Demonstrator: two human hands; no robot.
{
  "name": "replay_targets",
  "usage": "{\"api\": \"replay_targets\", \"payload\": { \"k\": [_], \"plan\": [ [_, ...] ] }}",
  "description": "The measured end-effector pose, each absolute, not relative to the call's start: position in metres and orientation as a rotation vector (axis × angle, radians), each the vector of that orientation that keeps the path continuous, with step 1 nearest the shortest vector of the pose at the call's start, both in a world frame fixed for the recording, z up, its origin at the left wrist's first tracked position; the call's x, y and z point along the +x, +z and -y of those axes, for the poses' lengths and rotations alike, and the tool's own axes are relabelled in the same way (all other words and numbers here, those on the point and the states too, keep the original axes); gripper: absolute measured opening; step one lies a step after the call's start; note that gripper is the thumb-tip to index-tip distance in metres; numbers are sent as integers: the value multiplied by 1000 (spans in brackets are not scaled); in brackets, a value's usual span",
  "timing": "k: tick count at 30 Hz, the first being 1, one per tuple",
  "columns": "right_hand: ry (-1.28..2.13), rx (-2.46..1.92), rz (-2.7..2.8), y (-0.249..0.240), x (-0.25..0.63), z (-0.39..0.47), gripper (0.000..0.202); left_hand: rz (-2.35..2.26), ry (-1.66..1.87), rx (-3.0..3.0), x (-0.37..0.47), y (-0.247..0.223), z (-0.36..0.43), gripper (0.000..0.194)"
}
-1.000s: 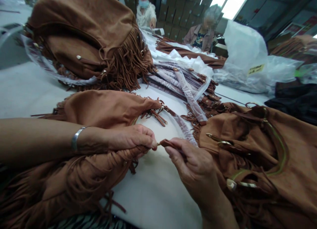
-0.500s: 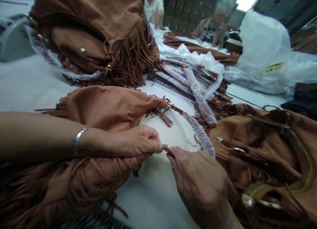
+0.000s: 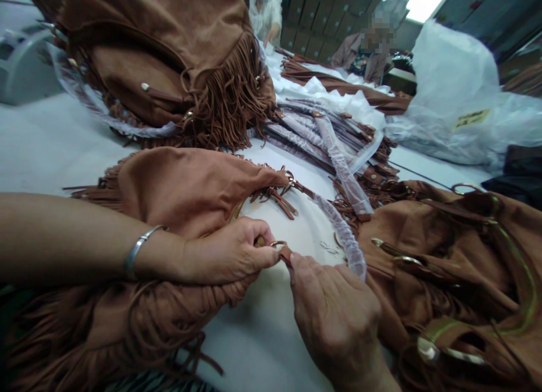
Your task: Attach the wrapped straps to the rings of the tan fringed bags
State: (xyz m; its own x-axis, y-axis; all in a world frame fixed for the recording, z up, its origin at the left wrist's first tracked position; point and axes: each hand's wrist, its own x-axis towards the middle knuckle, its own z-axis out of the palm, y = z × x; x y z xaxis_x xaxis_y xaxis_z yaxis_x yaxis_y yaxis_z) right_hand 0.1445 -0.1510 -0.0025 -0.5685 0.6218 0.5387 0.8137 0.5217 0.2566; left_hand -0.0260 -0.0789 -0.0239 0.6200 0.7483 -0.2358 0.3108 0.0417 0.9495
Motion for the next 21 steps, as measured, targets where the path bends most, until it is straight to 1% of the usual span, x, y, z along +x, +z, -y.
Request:
{"api": "replay_targets", "payload": {
  "k": [5, 7, 11, 17, 19, 21],
  "plan": [
    [-884, -1331, 2256, -15, 134, 151, 20, -965, 470, 1548, -25, -25, 79, 20],
    [-847, -1344, 2231, -18, 131, 150, 21, -976, 495, 1559, -25, -27, 78, 20],
    [-665, -1415, 2257, -18, 130, 150, 22, -959, 491, 1567, -26, -29, 78, 19],
    [-555, -1430, 2241, -16, 134, 152, 23, -960, 524, 1657, -29, -24, 81, 20],
    [-593, -1411, 2260, -18, 134, 152, 26, -973, 546, 1691, -29, -23, 82, 22],
    [-726, -1439, 2233, -22, 133, 151, 31, -980, 578, 1713, -29, -23, 83, 22]
  ]
}}
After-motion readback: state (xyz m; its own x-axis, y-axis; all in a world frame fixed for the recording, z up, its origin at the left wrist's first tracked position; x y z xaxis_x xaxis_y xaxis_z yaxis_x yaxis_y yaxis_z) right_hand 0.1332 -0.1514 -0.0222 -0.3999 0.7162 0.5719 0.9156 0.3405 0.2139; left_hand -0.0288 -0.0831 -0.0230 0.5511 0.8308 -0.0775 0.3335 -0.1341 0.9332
